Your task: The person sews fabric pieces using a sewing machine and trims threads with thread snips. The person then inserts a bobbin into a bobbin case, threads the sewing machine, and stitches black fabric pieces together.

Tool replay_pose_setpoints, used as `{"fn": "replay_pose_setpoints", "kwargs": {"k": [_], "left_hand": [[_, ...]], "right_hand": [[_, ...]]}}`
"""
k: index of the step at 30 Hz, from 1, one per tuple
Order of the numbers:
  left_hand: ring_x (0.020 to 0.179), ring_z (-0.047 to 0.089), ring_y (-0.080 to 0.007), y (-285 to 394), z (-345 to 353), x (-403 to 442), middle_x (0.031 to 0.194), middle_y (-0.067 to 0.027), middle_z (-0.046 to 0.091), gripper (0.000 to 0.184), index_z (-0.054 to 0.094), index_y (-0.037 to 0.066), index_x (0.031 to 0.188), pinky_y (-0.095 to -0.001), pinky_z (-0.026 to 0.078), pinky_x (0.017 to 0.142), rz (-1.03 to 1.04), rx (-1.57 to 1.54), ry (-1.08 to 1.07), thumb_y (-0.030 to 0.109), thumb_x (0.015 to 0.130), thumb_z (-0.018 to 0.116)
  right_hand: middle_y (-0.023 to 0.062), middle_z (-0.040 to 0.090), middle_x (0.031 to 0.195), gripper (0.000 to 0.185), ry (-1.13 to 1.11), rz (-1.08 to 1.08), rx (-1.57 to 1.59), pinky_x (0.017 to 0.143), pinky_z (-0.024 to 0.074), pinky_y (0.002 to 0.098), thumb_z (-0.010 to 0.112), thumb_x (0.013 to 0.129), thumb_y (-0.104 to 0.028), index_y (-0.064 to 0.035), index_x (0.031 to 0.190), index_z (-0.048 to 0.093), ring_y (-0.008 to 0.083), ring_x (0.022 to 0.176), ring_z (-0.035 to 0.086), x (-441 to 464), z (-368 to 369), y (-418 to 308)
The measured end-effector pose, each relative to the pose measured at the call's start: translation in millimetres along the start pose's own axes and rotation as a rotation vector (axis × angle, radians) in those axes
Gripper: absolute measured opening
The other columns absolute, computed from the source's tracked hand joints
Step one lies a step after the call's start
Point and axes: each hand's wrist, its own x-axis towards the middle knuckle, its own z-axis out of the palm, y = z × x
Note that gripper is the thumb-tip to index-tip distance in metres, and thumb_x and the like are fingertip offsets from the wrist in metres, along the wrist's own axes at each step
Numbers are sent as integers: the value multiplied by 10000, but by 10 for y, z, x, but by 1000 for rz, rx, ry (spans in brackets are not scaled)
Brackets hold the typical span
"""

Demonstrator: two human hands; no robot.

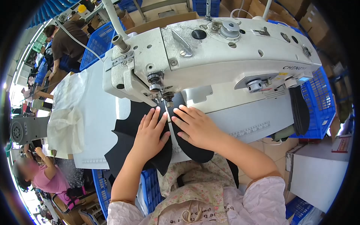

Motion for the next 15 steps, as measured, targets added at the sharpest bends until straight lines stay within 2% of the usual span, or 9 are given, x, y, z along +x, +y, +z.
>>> {"fn": "replay_pose_setpoints", "kwargs": {"k": [9,15], "left_hand": [[1327,396,-381,-41,-21,69,1424,-220,428,590,486,52,1353,-504,335,1085,29,20,12,261,835,672],[1304,431,-372,-65,-15,131,1391,-213,462,556,524,55,1293,-504,364,1067,34,18,36,252,802,695]], "right_hand": [[135,502,1330,478,20,22,-20,1090,330,453,679,822,-254,-45,1235,558,312,1287,430,49,37,21],[135,495,1329,476,57,23,-36,1087,334,461,678,823,-261,-53,1233,557,306,1294,423,80,83,70]]}}
